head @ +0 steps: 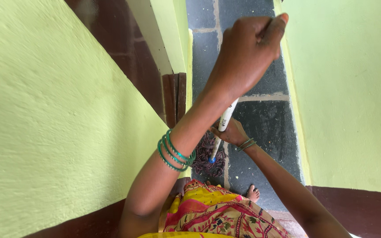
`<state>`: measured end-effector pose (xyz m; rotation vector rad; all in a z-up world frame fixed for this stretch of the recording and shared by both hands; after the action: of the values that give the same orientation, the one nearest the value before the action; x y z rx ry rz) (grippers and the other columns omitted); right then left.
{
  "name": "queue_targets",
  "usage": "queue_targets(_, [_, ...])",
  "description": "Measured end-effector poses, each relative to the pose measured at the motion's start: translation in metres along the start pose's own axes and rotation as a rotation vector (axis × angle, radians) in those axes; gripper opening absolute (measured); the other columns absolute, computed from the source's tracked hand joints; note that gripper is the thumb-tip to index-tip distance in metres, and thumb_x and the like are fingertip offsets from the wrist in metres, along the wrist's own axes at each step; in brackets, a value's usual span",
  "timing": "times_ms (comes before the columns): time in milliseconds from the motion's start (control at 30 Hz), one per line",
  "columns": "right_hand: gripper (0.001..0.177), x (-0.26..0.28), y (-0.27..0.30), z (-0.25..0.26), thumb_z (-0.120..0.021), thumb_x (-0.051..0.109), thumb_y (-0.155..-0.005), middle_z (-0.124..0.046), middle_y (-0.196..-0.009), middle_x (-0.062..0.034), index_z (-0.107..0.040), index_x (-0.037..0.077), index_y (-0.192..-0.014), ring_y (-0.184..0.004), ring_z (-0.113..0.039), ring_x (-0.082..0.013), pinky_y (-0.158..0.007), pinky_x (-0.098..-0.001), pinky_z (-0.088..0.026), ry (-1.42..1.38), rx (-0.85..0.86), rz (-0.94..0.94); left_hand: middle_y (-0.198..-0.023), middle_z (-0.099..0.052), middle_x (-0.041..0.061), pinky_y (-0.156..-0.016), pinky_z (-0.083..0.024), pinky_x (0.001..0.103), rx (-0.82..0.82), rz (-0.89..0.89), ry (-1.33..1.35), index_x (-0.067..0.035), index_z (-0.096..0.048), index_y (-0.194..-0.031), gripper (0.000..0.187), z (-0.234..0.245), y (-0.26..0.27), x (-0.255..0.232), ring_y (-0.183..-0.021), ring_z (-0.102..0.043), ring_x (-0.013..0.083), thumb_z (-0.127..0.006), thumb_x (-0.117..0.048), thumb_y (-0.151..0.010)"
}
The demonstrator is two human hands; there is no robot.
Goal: The person mops a stone floor, then dips the mop into a bucket of water and wrings it out by hand.
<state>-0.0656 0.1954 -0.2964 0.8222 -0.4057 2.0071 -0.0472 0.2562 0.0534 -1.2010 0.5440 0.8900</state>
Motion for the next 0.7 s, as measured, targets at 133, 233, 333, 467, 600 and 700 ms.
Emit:
queue_targets(133, [0.033, -0.019, -0.024, 0.008, -0.073, 0.043, -0.085, -0.075, -0.089, -0.0108, -0.075, 0.011, -0.096, -0.085, -0.074, -0.0287, -0.079, -0.0409, -0.057, -0.106, -0.163, 0.283, -0.048, -0.045, -0.003, -0.042, -0.03, 0.031, 0.018, 0.084, 0.003, -0.013, -0.054, -0.063, 0.046, -0.003, 0.009, -0.002, -0.04, -0.039, 0.0063, -0.053, -0.027, -0.107])
queue_targets(233, [0.033, -0.04, -0.05, 0.009, -0.073, 0.042, -0.085, -0.075, -0.088, -0.0107, -0.075, 0.011, -0.095, -0.084, -0.074, -0.0284, -0.078, -0.041, -0.057, -0.224, -0.183, 0.318, -0.047, -0.045, -0.002, -0.043, -0.029, 0.033, 0.001, 0.094, -0.012, -0.012, -0.053, -0.062, 0.047, -0.008, 0.017, 0.0, -0.041, -0.037, 0.0071, -0.055, -0.027, -0.107])
queue_targets(333, [0.033, -0.06, -0.066, 0.009, -0.073, 0.042, -0.085, -0.075, -0.086, -0.0107, -0.075, 0.011, -0.094, -0.083, -0.074, -0.0281, -0.078, -0.041, -0.057, -0.336, -0.18, 0.311, -0.046, -0.044, -0.001, -0.041, -0.029, 0.034, 0.051, 0.154, -0.034, -0.011, -0.052, -0.062, 0.047, -0.017, 0.029, 0.011, -0.039, -0.039, 0.0089, -0.053, -0.026, -0.107])
queue_targets(467, [0.032, -0.069, -0.069, 0.003, -0.073, 0.042, -0.085, -0.075, -0.085, -0.0106, -0.075, 0.01, -0.092, -0.082, -0.074, -0.0276, -0.077, -0.0411, -0.058, -0.426, -0.15, 0.276, -0.05, -0.045, 0.0, -0.045, -0.031, 0.033, 0.027, 0.121, -0.074, -0.008, -0.053, -0.064, 0.045, -0.017, 0.05, 0.018, -0.041, -0.042, 0.0106, -0.055, -0.023, -0.106])
queue_targets(600, [0.032, -0.056, -0.077, -0.008, -0.073, 0.042, -0.085, -0.075, -0.083, -0.0106, -0.074, 0.01, -0.091, -0.081, -0.074, -0.0272, -0.077, -0.0412, -0.058, -0.421, -0.139, 0.275, -0.046, -0.046, 0.005, -0.044, -0.028, 0.037, -0.004, 0.212, -0.081, -0.005, -0.056, -0.064, 0.044, -0.003, 0.052, 0.022, -0.04, -0.04, 0.014, -0.055, -0.022, -0.105])
queue_targets(700, [0.032, -0.04, -0.084, -0.016, -0.073, 0.042, -0.086, -0.075, -0.082, -0.0105, -0.074, 0.01, -0.09, -0.08, -0.074, -0.0269, -0.077, -0.0412, -0.058, -0.402, -0.145, 0.287, -0.047, -0.049, 0.008, -0.043, -0.031, 0.039, -0.001, 0.26, -0.107, -0.005, -0.056, -0.063, 0.045, 0.008, 0.046, 0.016, -0.04, -0.044, 0.015, -0.053, -0.02, -0.105])
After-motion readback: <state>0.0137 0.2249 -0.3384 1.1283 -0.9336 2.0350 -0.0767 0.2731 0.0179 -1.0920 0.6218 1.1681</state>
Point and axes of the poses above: each hand's wrist, its own y-axis away from the middle knuckle, its own z-axis out of the back of the hand, x = y × z, the point moved 4 cm from there along -y, towards the middle knuckle
